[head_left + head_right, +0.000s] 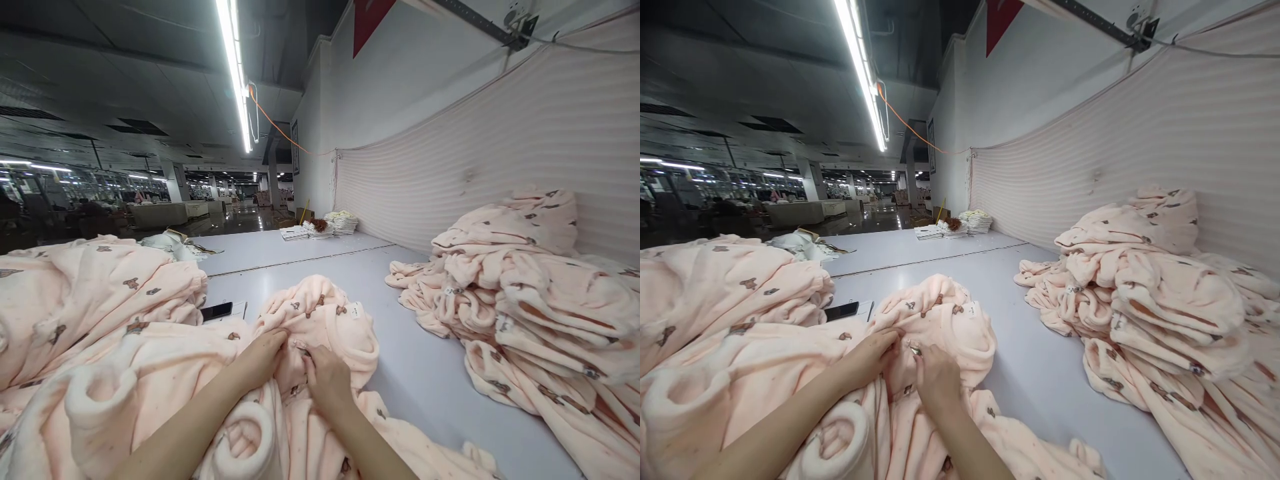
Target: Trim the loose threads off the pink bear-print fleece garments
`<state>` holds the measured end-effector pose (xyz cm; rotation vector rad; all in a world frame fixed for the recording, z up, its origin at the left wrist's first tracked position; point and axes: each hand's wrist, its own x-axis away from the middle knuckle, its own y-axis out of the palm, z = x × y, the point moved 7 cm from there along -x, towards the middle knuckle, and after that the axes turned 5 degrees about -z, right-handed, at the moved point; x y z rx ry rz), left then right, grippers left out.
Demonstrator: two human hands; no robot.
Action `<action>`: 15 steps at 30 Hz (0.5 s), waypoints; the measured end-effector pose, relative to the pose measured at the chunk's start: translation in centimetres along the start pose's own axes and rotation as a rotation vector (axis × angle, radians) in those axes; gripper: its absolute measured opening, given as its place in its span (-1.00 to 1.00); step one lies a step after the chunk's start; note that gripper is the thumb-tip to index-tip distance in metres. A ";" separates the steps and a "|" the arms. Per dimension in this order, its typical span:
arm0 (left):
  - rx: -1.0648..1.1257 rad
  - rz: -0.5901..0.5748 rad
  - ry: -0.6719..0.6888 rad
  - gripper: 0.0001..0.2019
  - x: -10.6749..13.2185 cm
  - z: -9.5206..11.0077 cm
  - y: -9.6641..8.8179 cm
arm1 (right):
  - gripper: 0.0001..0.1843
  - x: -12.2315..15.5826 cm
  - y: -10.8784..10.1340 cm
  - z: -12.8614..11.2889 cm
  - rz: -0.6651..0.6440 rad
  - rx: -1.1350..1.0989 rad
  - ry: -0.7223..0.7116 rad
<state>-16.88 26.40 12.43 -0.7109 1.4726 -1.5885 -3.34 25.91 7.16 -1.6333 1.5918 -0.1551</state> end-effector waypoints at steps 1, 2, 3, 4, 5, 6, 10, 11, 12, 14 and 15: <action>-0.027 -0.021 0.001 -0.78 0.1 0.3 0.3 | -0.77 0.6 -0.3 0.9 0.033 -0.053 0.047; -0.059 -0.043 0.000 -0.76 0.3 0.6 0.8 | -0.78 1.2 -0.5 1.7 0.066 -0.108 0.097; -0.097 -0.065 -0.007 -0.70 0.4 1.0 1.3 | -0.77 2.0 -0.5 2.5 0.094 -0.164 0.146; -0.139 -0.083 -0.023 -0.58 0.4 1.3 1.8 | -0.77 2.7 -0.3 3.2 0.116 -0.217 0.191; -0.183 -0.100 -0.047 -0.45 0.4 1.6 2.4 | -0.76 3.5 0.0 3.8 0.128 -0.267 0.230; -0.226 -0.118 -0.074 -0.35 0.3 1.8 2.9 | -0.75 4.2 0.6 4.2 0.134 -0.312 0.260; -0.367 -0.189 -0.146 -0.28 -0.3 2.3 4.0 | -0.74 6.6 3.3 4.4 0.099 -0.463 0.306; -0.393 -0.197 -0.152 -0.29 -0.4 2.3 4.0 | -0.76 7.0 3.7 4.2 0.078 -0.498 0.304; -0.416 -0.204 -0.155 -0.30 -0.4 2.2 3.9 | -0.77 7.2 3.9 4.0 0.057 -0.530 0.300; -0.450 -0.211 -0.152 -0.34 -0.4 2.0 3.7 | -0.78 7.1 3.3 3.8 0.041 -0.576 0.295; -0.463 -0.213 -0.150 -0.36 -0.4 1.8 3.7 | -0.77 6.8 2.4 3.8 0.052 -0.584 0.293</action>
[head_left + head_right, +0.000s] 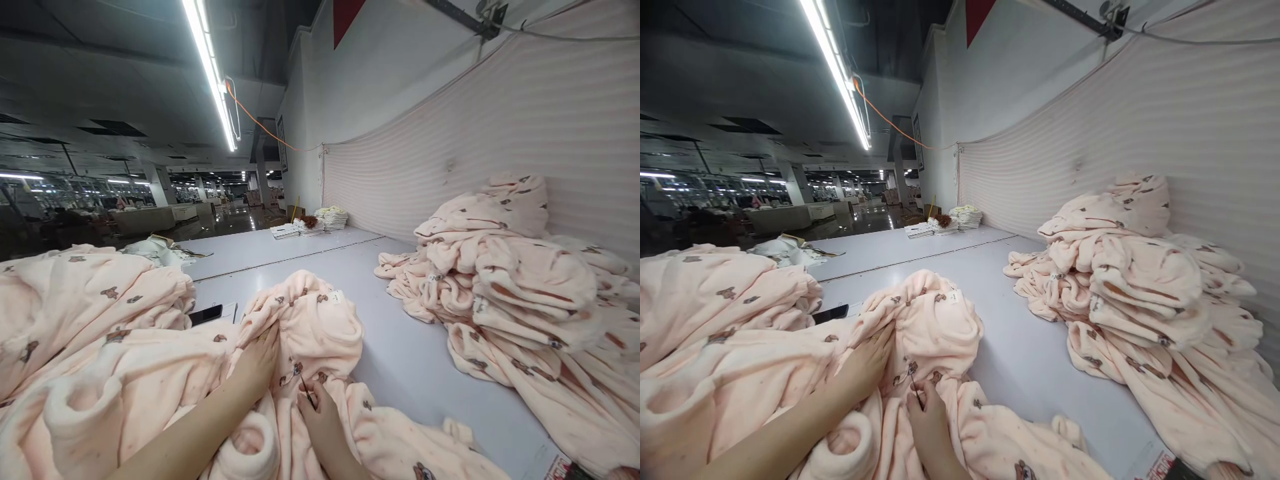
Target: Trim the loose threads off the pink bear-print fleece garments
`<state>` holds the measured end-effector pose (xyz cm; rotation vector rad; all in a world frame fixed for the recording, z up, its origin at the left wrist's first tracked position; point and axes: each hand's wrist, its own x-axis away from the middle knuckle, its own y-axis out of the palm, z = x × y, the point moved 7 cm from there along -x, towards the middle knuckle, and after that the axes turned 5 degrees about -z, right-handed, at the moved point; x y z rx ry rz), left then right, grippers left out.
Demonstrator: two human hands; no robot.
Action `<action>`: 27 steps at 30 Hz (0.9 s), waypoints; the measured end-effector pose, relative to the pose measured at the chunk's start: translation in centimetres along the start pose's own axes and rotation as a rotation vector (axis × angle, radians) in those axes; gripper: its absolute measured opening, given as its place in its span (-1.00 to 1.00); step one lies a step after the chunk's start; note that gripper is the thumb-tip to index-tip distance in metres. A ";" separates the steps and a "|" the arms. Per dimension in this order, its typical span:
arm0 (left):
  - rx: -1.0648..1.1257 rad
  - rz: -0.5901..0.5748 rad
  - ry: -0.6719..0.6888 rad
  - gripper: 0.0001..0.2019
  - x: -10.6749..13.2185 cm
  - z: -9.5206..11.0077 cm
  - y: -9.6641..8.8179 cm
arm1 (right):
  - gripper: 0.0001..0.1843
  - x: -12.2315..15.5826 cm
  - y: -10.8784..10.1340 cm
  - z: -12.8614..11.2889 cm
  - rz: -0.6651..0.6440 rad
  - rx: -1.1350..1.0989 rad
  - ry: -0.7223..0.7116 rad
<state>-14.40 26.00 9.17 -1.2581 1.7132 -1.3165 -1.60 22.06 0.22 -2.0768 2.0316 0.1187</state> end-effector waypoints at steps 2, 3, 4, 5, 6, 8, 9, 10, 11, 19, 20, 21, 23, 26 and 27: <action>-0.013 0.007 -0.002 -0.37 -0.1 -0.2 0.2 | -0.74 -1.0 -2.2 -1.5 0.056 0.000 -0.022; -0.015 0.017 -0.008 -0.37 -0.2 -0.2 0.2 | -0.73 -1.7 -3.5 -2.2 0.093 0.007 -0.035; -0.016 0.031 -0.015 -0.36 -0.4 -0.1 0.3 | -0.72 -2.4 -4.5 -2.8 0.124 0.013 -0.046; -0.015 0.045 -0.021 -0.33 -0.5 0.0 0.4 | -0.72 -3.1 -5.3 -3.2 0.138 0.019 -0.053; -0.014 0.059 -0.026 -0.31 -0.6 0.2 0.4 | -0.73 -3.7 -5.6 -3.4 0.137 0.020 -0.058; -0.012 0.084 -0.023 -0.29 -0.6 0.7 0.3 | -0.78 -4.5 -5.1 -3.2 0.093 0.013 -0.062; -0.009 0.093 -0.010 -0.33 -0.5 1.0 0.2 | -0.81 -4.6 -4.4 -2.9 0.065 0.003 -0.062; -0.005 0.100 0.011 -0.41 -0.4 1.2 0.1 | -0.82 -4.6 -3.6 -2.5 0.044 -0.008 -0.061; 0.003 0.105 0.035 -0.48 -0.3 1.5 0.0 | -0.82 -4.4 -2.7 -2.1 0.032 -0.017 -0.058; 0.135 0.041 0.070 -0.81 -1.5 1.1 0.9 | -0.83 -2.3 -0.2 -0.8 0.015 0.031 -0.063; 0.170 0.026 0.069 -0.82 -1.7 0.9 0.9 | -0.84 -2.1 -0.2 -1.0 0.014 0.048 -0.072; 0.210 0.008 0.069 -0.83 -1.8 0.6 0.9 | -0.85 -2.0 -0.1 -1.3 0.014 0.063 -0.085; 0.297 -0.035 0.078 -0.80 -1.7 0.0 0.6 | -0.88 -1.8 0.1 -2.1 0.015 0.092 -0.120; 0.419 -0.102 0.090 -0.78 -1.3 -0.7 0.3 | -0.89 -1.8 0.6 -3.3 0.021 0.128 -0.168; 0.455 -0.118 0.095 -0.78 -1.3 -0.8 0.3 | -0.90 -1.9 0.8 -3.5 0.024 0.138 -0.174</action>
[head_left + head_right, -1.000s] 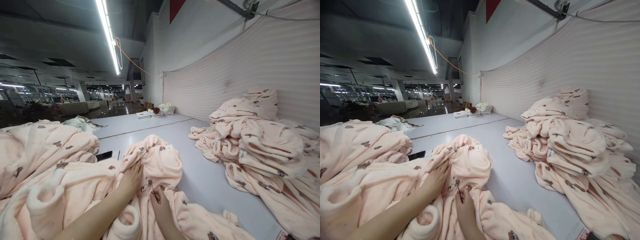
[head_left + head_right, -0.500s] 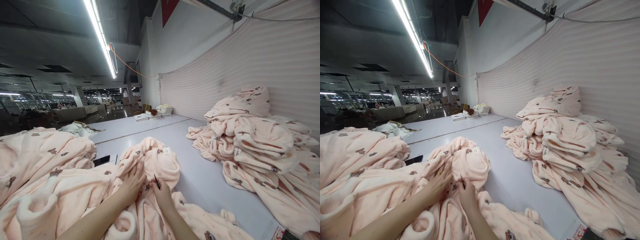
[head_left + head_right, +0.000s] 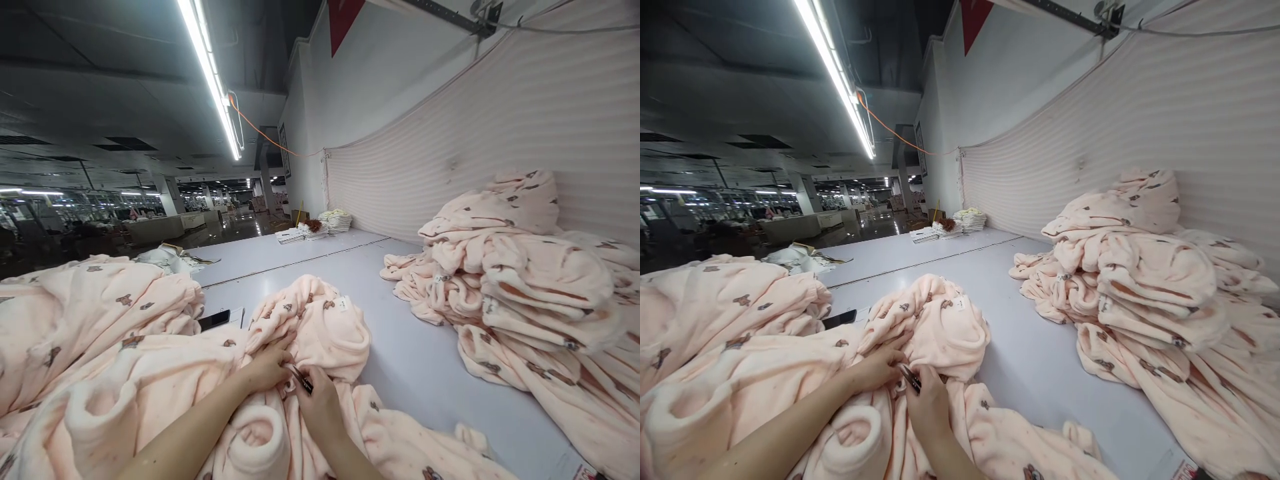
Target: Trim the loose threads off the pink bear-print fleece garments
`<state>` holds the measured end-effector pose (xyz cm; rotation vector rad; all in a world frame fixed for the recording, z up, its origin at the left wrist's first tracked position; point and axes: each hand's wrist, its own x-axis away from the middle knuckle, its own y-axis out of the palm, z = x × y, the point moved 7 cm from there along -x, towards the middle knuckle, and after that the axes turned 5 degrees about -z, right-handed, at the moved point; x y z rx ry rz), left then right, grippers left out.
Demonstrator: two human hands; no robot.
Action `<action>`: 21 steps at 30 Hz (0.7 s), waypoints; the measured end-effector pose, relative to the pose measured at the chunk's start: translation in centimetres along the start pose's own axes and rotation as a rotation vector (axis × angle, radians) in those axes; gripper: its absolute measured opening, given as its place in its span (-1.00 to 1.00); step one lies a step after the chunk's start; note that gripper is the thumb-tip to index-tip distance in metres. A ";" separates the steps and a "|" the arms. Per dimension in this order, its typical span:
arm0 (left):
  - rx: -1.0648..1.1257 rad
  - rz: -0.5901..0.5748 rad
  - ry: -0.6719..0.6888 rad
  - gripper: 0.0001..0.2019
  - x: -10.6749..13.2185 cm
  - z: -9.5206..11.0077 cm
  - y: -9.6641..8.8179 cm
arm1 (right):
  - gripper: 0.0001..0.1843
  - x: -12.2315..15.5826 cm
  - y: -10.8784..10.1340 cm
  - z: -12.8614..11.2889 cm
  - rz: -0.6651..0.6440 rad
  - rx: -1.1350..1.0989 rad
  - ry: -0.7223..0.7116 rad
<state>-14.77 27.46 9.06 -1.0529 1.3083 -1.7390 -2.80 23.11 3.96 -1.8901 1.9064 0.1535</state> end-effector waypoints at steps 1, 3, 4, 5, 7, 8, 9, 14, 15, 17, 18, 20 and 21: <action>0.033 -0.009 0.005 -0.77 0.1 -0.1 0.0 | -0.90 -0.1 0.1 -0.1 0.004 0.008 0.000; 0.090 -0.019 0.025 -0.76 0.2 -0.1 0.0 | -0.88 -0.3 0.2 0.1 0.016 0.017 0.010; 0.116 -0.021 0.037 -0.77 0.2 -0.1 0.0 | -0.87 -0.4 0.3 0.3 0.020 0.016 0.015; 0.143 -0.024 0.050 -0.77 0.2 -0.2 0.1 | -0.86 -0.4 0.3 0.5 0.022 0.010 0.018; 0.201 -0.032 0.070 -0.80 0.2 -0.3 0.3 | -0.84 -0.5 0.3 0.6 0.018 -0.015 0.020; 0.233 -0.038 0.078 -0.81 0.2 -0.4 0.4 | -0.82 -0.5 0.2 0.6 0.015 -0.029 0.022; 0.268 -0.044 0.082 -0.82 0.3 -0.5 0.5 | -0.78 -0.4 0.0 0.5 0.009 -0.041 0.024; 0.479 -0.065 0.073 -0.83 0.6 -0.9 1.0 | -0.85 0.6 -1.5 0.0 -0.048 -0.036 0.023; 0.520 -0.066 0.068 -0.82 0.6 -1.0 1.0 | -0.86 0.9 -1.9 0.1 -0.061 -0.024 0.024; 0.587 -0.068 0.056 -0.80 0.7 -1.1 1.1 | -0.80 1.4 -2.4 0.3 -0.075 0.001 0.034; 0.614 -0.069 0.050 -0.80 0.7 -1.2 1.1 | -0.78 1.6 -2.5 0.4 -0.077 0.012 0.040; 0.659 -0.072 0.043 -0.80 0.7 -1.2 1.1 | -0.75 1.8 -2.3 0.5 -0.079 0.029 0.044; 0.680 -0.075 0.040 -0.81 0.7 -1.2 1.1 | -0.75 1.7 -2.0 0.4 -0.078 0.035 0.042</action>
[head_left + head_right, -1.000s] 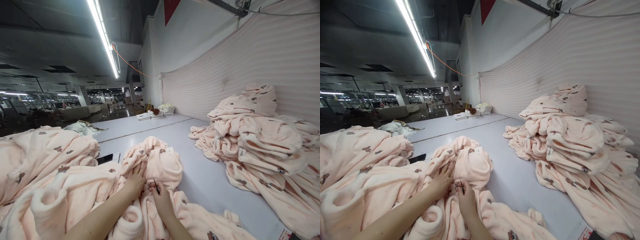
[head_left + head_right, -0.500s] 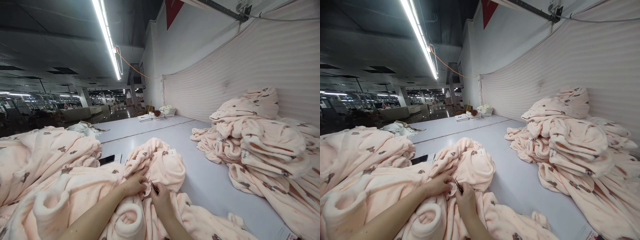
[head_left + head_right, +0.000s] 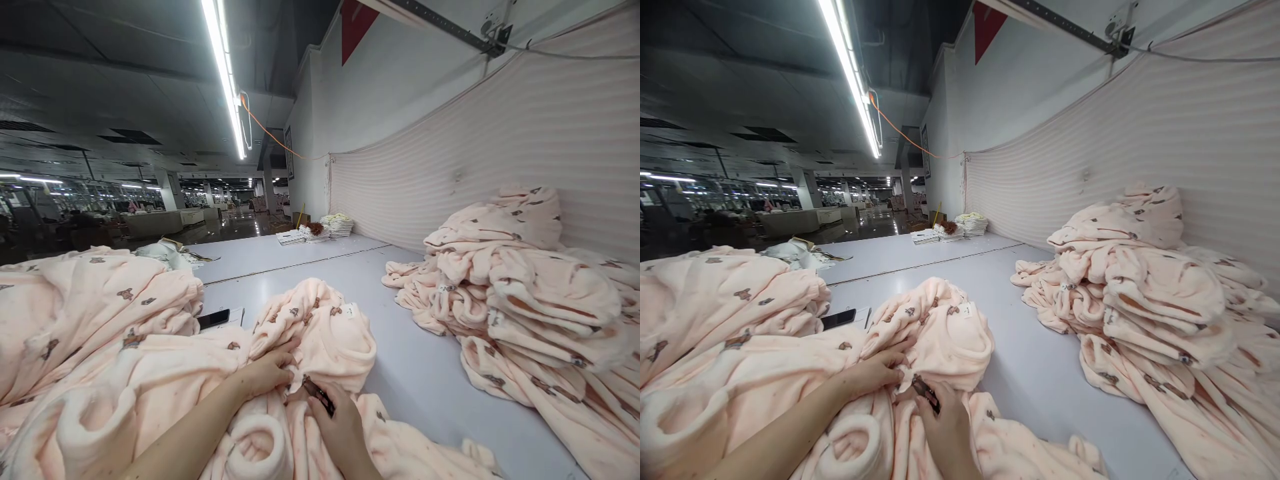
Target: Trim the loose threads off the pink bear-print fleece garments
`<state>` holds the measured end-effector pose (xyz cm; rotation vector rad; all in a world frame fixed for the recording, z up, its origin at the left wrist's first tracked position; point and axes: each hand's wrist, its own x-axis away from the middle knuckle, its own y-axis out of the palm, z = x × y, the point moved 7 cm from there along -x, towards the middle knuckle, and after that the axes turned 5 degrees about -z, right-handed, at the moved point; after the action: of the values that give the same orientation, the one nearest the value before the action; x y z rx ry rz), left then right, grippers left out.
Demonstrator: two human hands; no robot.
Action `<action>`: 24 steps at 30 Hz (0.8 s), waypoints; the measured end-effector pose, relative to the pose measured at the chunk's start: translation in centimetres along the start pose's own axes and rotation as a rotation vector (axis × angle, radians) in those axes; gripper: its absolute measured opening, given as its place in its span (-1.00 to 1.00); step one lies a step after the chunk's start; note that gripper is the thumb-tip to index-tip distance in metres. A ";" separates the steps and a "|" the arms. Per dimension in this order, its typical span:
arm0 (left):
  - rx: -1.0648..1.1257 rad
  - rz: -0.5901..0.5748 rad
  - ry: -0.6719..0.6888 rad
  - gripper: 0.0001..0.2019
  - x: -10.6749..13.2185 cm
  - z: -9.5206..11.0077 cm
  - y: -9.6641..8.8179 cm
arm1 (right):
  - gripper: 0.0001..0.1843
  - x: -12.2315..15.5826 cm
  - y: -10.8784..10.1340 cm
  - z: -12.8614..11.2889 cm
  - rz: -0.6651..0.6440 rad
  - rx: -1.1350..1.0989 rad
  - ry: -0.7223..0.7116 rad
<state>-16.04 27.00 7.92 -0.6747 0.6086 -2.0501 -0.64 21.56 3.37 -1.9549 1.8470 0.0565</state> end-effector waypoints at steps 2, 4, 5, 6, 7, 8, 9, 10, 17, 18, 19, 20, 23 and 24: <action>0.042 -0.006 -0.004 -0.83 0.1 0.1 0.1 | -0.75 -0.3 0.5 -0.3 0.004 0.007 -0.002; 0.083 -0.010 -0.007 -0.86 0.3 0.5 0.1 | -0.78 -0.6 0.8 -0.5 0.009 0.009 0.005; 0.101 -0.011 -0.008 -0.88 0.5 0.7 0.1 | -0.78 -0.7 0.9 -0.5 0.012 0.008 0.012; 0.117 -0.012 -0.009 -0.88 0.7 0.9 0.1 | -0.77 -0.8 0.9 -0.6 0.015 0.006 0.018; 0.129 -0.014 -0.011 -0.89 0.8 1.1 0.1 | -0.76 -0.9 0.9 -0.5 0.017 0.003 0.024; 0.139 -0.014 -0.013 -0.90 0.9 1.2 0.1 | -0.76 -0.9 0.9 -0.5 0.018 0.001 0.027; 0.146 -0.013 -0.014 -0.90 1.0 1.4 0.1 | -0.77 -0.9 0.8 -0.5 0.018 -0.002 0.029; 0.152 -0.012 -0.014 -0.91 1.1 1.5 0.1 | -0.78 -0.8 0.8 -0.4 0.017 -0.004 0.028; 0.155 0.018 0.004 -0.87 0.9 1.4 0.0 | -0.78 -0.5 0.7 -0.4 0.032 -0.038 0.024; 0.159 0.018 0.007 -0.87 0.9 1.4 0.0 | -0.79 -0.5 0.7 -0.5 0.038 -0.043 0.018; 0.161 0.016 0.007 -0.88 0.9 1.3 0.0 | -0.79 -0.5 0.8 -0.5 0.046 -0.048 0.011; 0.160 0.015 0.007 -0.88 1.0 1.3 0.0 | -0.79 -0.4 0.8 -0.5 0.056 -0.053 0.005; 0.108 0.023 0.016 -0.88 1.4 1.4 0.2 | -0.79 0.0 0.6 -0.4 0.110 -0.072 0.000; 0.069 0.033 0.028 -0.88 1.5 1.6 0.3 | -0.79 0.2 0.4 -0.3 0.136 -0.079 -0.003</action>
<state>-15.54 25.27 9.25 -0.5935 0.5586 -2.0434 -1.05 21.29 3.51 -1.8768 2.0019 0.1766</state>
